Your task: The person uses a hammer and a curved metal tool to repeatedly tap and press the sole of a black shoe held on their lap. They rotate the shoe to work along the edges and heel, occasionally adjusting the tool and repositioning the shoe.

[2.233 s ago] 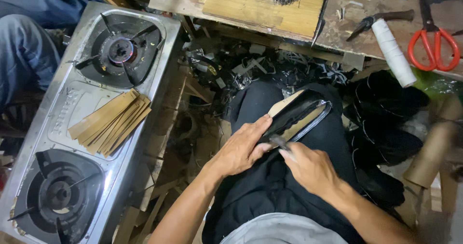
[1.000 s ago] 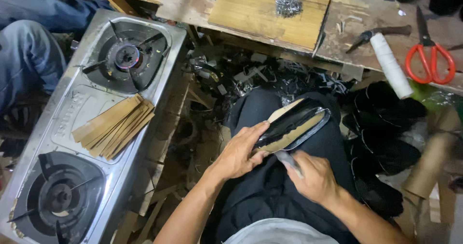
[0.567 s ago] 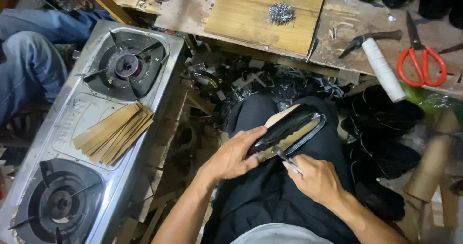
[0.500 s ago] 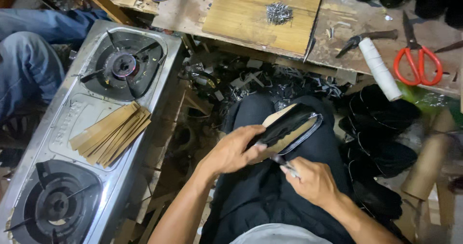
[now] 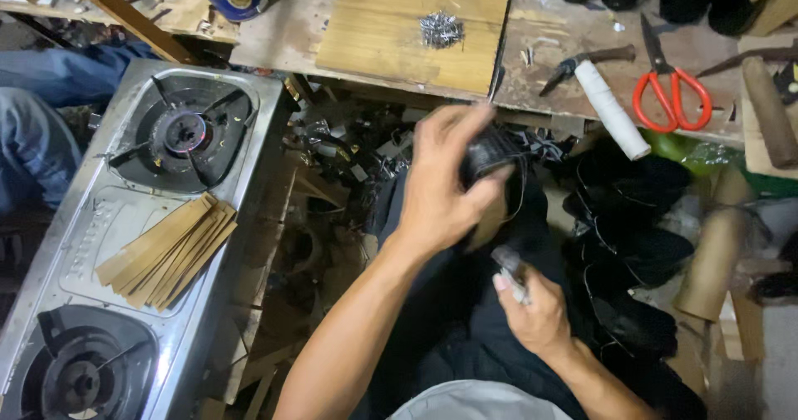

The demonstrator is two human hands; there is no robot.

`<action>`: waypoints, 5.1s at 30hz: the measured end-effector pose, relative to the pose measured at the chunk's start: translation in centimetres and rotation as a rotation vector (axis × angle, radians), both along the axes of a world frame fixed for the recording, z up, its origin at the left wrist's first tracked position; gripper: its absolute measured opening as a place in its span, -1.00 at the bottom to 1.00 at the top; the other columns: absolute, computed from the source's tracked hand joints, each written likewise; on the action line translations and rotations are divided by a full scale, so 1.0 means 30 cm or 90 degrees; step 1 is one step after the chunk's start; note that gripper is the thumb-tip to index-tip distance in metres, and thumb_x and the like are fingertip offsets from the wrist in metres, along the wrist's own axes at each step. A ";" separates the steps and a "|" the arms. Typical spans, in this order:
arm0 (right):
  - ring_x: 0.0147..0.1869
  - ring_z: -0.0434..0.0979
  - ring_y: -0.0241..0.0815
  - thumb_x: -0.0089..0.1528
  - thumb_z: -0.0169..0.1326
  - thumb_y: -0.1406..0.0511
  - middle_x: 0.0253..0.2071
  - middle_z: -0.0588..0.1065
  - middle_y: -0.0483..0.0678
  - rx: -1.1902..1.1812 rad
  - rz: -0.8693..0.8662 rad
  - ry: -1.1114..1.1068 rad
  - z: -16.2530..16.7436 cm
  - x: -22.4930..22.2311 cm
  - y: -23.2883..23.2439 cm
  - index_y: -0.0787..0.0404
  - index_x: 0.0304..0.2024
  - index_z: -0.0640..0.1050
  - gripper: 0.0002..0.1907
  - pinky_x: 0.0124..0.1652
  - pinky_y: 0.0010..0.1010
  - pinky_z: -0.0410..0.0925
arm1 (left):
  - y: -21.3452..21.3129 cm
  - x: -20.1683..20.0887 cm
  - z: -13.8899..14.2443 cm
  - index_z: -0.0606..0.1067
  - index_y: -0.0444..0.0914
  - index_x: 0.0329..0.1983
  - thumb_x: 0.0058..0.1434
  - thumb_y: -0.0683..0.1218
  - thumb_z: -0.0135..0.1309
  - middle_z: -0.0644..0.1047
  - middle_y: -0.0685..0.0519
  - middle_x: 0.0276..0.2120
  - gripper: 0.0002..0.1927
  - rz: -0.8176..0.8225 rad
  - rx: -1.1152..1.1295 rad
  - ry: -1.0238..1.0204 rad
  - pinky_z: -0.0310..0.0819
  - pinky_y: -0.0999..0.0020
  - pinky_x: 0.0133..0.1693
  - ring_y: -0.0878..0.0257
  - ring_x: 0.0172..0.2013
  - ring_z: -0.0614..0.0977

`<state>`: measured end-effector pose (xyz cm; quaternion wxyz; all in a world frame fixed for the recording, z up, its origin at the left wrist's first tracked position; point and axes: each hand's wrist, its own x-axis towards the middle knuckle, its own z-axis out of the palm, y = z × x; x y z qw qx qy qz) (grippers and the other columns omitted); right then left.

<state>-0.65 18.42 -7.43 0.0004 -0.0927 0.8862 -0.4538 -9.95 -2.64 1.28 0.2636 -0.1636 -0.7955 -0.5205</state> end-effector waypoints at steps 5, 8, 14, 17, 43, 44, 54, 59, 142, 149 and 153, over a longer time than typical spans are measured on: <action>-0.50 0.51 -0.29 0.27 0.02 0.25 -0.52 0.52 -0.03 -0.122 -0.051 -0.278 0.001 0.025 0.039 0.22 0.21 0.51 -0.55 -0.43 -0.41 0.40 | -0.109 0.182 -0.122 0.38 -0.20 0.18 0.14 -0.29 0.24 0.48 -0.11 0.16 -0.46 0.034 0.076 0.010 0.33 0.08 0.41 -0.07 0.32 0.49; -0.45 0.56 -0.25 0.23 0.00 0.29 -0.45 0.56 -0.04 -0.099 -0.011 -0.351 0.019 0.026 0.020 0.21 0.18 0.49 -0.55 -0.39 -0.39 0.44 | -0.112 0.280 -0.217 0.42 -0.27 0.23 0.21 -0.28 0.21 0.50 -0.17 0.20 -0.50 0.062 0.034 -0.087 0.23 0.00 0.43 -0.17 0.36 0.45; -0.09 0.64 0.01 0.25 0.00 0.35 -0.16 0.58 0.05 0.016 0.151 -0.137 0.054 -0.001 -0.097 0.28 0.05 0.50 -0.69 -0.13 -0.25 0.45 | -0.148 0.306 -0.326 0.37 -0.31 0.32 0.17 -0.23 0.24 0.40 -0.17 0.30 -0.37 0.021 -0.170 -0.160 -0.01 -0.14 0.41 -0.14 0.40 0.33; -0.06 0.61 0.13 0.21 -0.04 0.39 -0.12 0.56 0.09 0.060 0.169 -0.126 0.086 -0.031 -0.148 0.24 0.16 0.45 -0.57 -0.11 -0.17 0.44 | -0.150 0.296 -0.344 0.40 -0.25 0.35 0.11 -0.31 0.16 0.43 -0.10 0.34 -0.33 0.032 -0.149 -0.120 0.07 -0.10 0.44 -0.05 0.42 0.37; -0.21 0.60 0.30 0.17 0.03 0.35 -0.14 0.57 0.24 0.260 0.135 0.008 0.025 -0.010 -0.127 0.34 0.20 0.39 -0.47 -0.21 -0.01 0.46 | -0.100 0.188 -0.295 0.39 -0.15 0.37 0.39 -0.02 0.05 0.38 -0.09 0.37 -0.52 -0.056 -0.194 -0.268 0.04 -0.13 0.37 -0.03 0.43 0.30; -0.16 0.60 0.27 0.20 0.04 0.33 -0.14 0.58 0.24 0.216 0.115 -0.036 0.012 -0.010 -0.122 0.34 0.18 0.42 -0.52 -0.18 -0.04 0.46 | -0.087 0.185 -0.299 0.40 -0.13 0.36 0.40 -0.01 0.04 0.39 -0.08 0.36 -0.53 -0.033 -0.219 -0.262 0.09 -0.11 0.36 -0.02 0.42 0.32; -0.03 0.67 -0.07 0.22 -0.02 0.40 -0.09 0.60 0.07 -0.291 0.062 -0.544 0.057 -0.149 0.035 0.37 0.03 0.53 -0.67 -0.08 -0.22 0.50 | -0.067 0.208 -0.298 0.28 -0.25 0.42 0.30 -0.08 0.09 0.35 -0.14 0.37 -0.38 -0.040 -0.382 -0.153 0.15 -0.14 0.32 -0.08 0.39 0.32; -0.25 0.60 0.13 0.25 0.02 0.35 -0.27 0.52 0.16 0.189 0.196 -0.073 0.132 -0.177 0.048 0.30 0.12 0.47 -0.62 -0.25 -0.12 0.45 | -0.083 0.191 -0.277 0.29 -0.22 0.44 0.32 -0.05 0.07 0.34 -0.12 0.39 -0.38 -0.073 -0.325 -0.187 0.13 -0.11 0.34 -0.06 0.41 0.29; -0.41 0.66 0.11 0.21 0.17 0.32 -0.47 0.57 0.14 0.032 0.143 0.117 0.081 -0.180 -0.164 0.34 -0.25 0.55 -0.83 -0.44 -0.18 0.45 | -0.132 0.177 -0.342 0.51 -0.33 0.15 0.22 -0.23 -0.16 0.54 -0.25 0.16 -0.56 0.110 0.111 -0.257 0.33 0.17 0.28 -0.12 0.22 0.55; -0.40 0.63 0.13 0.29 0.15 0.25 -0.47 0.57 0.14 0.191 0.146 0.024 0.087 -0.214 -0.117 0.29 -0.32 0.55 -0.80 -0.42 -0.16 0.43 | -0.138 0.180 -0.293 0.50 -0.34 0.13 0.19 -0.19 -0.15 0.56 -0.19 0.10 -0.56 0.098 0.118 -0.315 0.41 0.21 0.17 -0.05 0.13 0.59; -0.55 0.64 -0.11 0.21 0.15 0.27 -0.57 0.57 0.03 0.067 0.052 -0.052 0.118 -0.169 0.003 0.29 -0.22 0.60 -0.80 -0.51 -0.31 0.45 | -0.257 0.164 -0.182 0.53 -0.31 0.09 0.16 -0.16 -0.13 0.60 -0.14 0.02 -0.56 -0.042 0.028 -0.354 0.45 0.23 0.13 -0.03 0.06 0.63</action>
